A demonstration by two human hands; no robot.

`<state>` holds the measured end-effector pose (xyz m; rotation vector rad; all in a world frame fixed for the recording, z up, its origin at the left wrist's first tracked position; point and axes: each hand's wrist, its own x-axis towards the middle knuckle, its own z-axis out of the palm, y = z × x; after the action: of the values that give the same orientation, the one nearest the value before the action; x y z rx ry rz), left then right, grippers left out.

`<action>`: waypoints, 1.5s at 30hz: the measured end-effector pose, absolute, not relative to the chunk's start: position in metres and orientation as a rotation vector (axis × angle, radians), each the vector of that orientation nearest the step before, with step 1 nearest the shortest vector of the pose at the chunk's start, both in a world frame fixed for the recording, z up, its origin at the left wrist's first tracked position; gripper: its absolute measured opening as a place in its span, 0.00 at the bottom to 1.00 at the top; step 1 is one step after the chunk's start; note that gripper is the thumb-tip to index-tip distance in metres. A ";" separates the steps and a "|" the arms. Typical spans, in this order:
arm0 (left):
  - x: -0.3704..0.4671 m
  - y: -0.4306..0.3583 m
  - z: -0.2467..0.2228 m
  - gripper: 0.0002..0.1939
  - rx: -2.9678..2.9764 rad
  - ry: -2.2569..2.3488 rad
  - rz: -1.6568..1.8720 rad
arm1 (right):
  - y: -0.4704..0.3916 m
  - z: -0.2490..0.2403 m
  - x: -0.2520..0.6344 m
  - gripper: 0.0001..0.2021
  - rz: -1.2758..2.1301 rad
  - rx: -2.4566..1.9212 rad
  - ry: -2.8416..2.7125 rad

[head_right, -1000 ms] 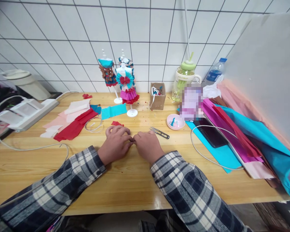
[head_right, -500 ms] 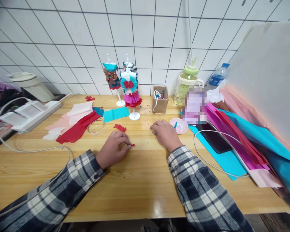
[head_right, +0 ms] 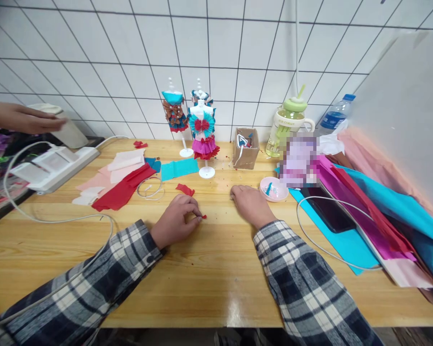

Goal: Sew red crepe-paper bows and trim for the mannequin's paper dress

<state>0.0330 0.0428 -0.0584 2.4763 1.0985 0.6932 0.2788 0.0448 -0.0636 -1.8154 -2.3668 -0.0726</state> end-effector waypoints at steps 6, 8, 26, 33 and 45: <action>0.036 0.043 -0.057 0.03 2.425 1.063 0.739 | 0.042 -0.075 0.266 0.09 0.150 -1.864 -1.968; 0.038 0.041 -0.056 0.03 2.394 1.005 0.770 | 0.042 -0.080 0.264 0.09 0.281 -1.786 -1.873; 0.044 0.031 -0.054 0.02 2.301 1.014 0.798 | 0.041 -0.082 0.270 0.19 0.632 -1.246 -1.636; 0.013 0.063 -0.050 0.04 2.408 1.183 0.899 | 0.029 -0.065 0.259 0.35 0.246 -1.220 -1.850; 0.058 0.047 -0.055 0.11 1.007 0.860 0.986 | 0.022 -0.059 0.231 0.05 0.709 -1.333 -1.486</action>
<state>0.0578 0.0466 -0.0555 1.0068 0.8604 0.9859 0.2307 0.0217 -0.0593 -1.3326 -1.4860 0.7088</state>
